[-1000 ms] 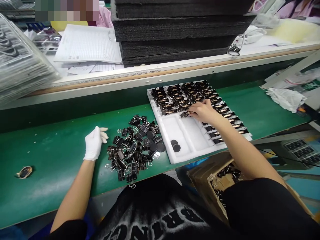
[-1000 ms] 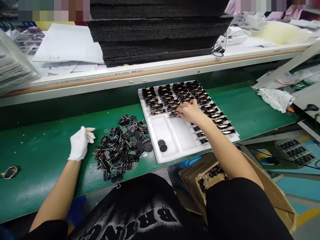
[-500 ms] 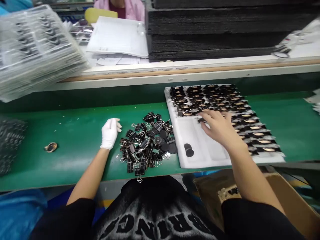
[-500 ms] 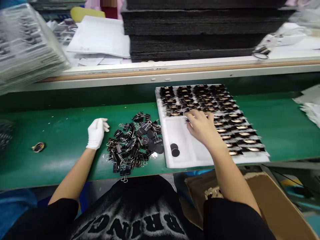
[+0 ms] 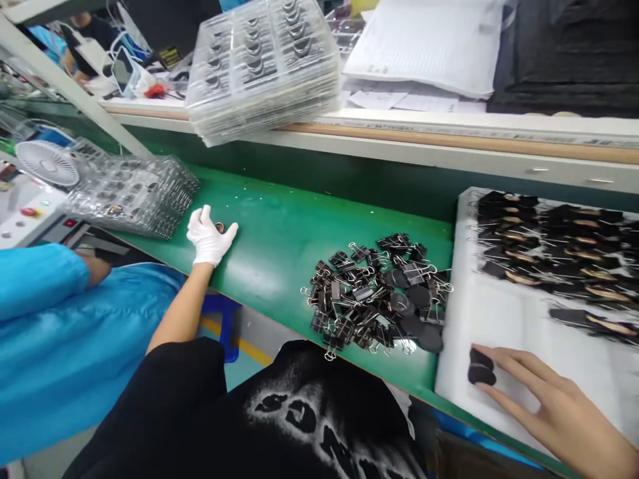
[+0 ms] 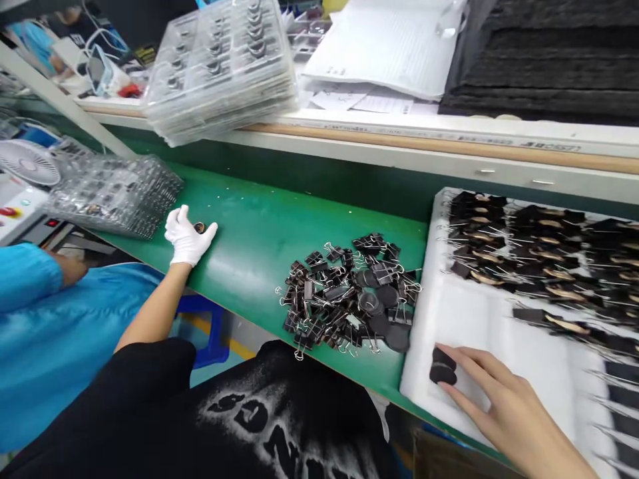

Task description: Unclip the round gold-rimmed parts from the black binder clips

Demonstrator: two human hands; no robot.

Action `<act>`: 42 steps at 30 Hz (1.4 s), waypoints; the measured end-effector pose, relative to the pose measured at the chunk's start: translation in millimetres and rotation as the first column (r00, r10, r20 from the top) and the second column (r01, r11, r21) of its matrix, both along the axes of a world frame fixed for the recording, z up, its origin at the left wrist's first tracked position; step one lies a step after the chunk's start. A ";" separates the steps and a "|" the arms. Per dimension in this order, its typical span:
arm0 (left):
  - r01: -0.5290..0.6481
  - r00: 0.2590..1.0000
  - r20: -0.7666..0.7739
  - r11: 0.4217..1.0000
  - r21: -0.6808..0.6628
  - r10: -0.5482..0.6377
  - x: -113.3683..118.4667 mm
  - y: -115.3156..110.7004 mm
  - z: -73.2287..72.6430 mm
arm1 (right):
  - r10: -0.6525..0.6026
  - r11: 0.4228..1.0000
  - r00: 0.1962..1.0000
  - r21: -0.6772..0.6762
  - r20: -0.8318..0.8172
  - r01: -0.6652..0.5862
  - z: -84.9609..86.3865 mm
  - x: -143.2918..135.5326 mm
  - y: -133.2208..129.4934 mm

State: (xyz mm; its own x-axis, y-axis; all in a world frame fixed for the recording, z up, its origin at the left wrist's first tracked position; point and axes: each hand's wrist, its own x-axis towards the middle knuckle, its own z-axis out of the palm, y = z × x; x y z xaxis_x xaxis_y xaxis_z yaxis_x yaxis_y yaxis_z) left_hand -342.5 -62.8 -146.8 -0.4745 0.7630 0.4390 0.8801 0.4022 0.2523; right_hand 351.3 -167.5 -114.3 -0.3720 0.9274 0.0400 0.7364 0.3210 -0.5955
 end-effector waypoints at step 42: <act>0.959 -0.160 0.325 -0.068 0.276 -0.932 342.0 75.8 67.0 | 0.084 0.498 0.992 0.866 -0.091 0.037 21.8 -139.7 114.2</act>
